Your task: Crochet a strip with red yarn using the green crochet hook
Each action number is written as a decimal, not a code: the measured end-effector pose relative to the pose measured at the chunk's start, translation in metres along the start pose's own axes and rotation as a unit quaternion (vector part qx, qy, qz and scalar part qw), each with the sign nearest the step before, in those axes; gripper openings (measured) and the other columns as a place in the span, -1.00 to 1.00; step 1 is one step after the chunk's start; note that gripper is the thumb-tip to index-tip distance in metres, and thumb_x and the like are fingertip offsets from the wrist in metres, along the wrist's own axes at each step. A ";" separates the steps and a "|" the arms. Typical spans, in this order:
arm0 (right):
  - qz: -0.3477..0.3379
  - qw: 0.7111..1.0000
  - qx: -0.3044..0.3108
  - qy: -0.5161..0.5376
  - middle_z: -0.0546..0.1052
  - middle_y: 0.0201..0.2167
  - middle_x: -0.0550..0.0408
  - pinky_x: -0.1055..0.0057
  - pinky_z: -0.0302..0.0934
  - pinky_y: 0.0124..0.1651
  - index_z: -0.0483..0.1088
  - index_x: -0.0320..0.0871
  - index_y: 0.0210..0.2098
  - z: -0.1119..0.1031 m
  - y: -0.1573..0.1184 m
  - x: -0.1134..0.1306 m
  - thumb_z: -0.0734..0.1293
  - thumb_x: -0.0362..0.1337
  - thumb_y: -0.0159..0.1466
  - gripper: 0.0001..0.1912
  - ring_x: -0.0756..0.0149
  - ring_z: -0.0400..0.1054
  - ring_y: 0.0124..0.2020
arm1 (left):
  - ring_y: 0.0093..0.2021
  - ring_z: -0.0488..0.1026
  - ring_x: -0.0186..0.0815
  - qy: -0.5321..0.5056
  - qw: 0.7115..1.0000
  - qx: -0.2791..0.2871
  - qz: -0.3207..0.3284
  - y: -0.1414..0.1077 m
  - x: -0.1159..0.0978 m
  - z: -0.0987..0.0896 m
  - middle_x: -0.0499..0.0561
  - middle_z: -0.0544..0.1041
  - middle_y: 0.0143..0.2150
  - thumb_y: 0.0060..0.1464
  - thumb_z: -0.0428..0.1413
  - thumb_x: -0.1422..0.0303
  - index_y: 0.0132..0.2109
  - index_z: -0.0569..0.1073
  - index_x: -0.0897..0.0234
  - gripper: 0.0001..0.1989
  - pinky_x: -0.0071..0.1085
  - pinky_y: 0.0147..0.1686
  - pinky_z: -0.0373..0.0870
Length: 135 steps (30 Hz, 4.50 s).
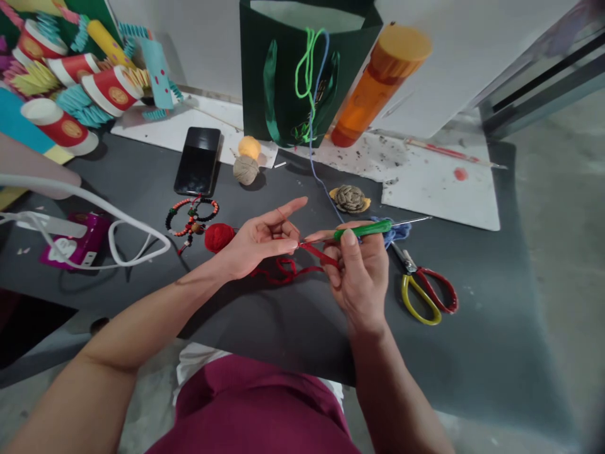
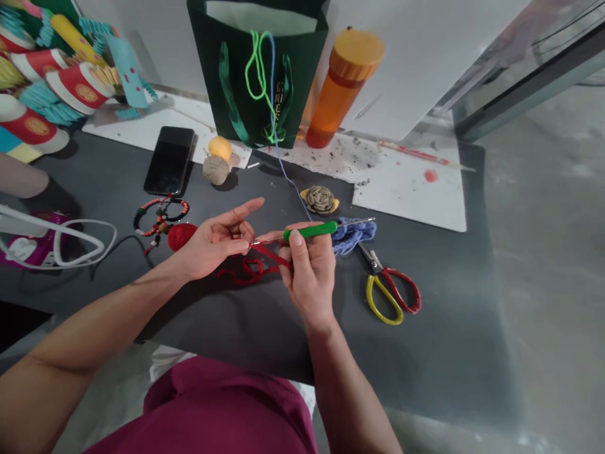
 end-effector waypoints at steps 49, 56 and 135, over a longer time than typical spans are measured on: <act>-0.340 0.894 0.008 -0.292 0.73 -0.18 0.10 0.31 0.54 -0.33 0.62 0.04 -0.16 0.017 -0.036 0.039 0.49 -0.44 0.25 -0.76 0.24 0.64 -0.31 | -0.47 0.36 -0.53 -0.170 0.978 -0.053 -0.106 -0.011 0.020 0.007 -0.15 0.56 -0.38 -0.12 0.49 0.39 0.45 0.24 0.31 0.03 -0.49 -0.39 0.26; -0.231 0.954 -0.053 -0.183 0.74 -0.24 0.06 0.51 0.12 -0.75 0.57 -0.07 -0.20 0.000 -0.030 0.024 0.45 -0.33 0.32 -0.94 0.53 0.27 -0.76 | -0.45 0.41 -0.55 -0.205 0.968 -0.044 -0.139 -0.013 0.028 0.008 -0.16 0.61 -0.33 -0.12 0.49 0.45 0.25 0.51 0.14 -0.25 -0.50 -0.37 0.28; -0.092 0.987 -0.100 -0.087 0.61 -0.39 0.12 0.33 0.39 -0.50 0.46 0.02 -0.18 -0.019 -0.018 0.001 0.40 -0.09 0.37 -0.87 0.22 0.56 -0.50 | -0.35 0.49 -0.51 -0.237 0.964 -0.041 -0.113 -0.013 0.027 0.014 -0.18 0.58 -0.37 -0.12 0.47 0.51 0.13 0.62 0.09 -0.38 -0.48 -0.18 0.34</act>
Point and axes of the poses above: each hand's wrist, its own y-axis towards the middle knuckle, its own z-axis out of the palm, x = y × z, the point moved 10 cm from there along y, towards the middle knuckle
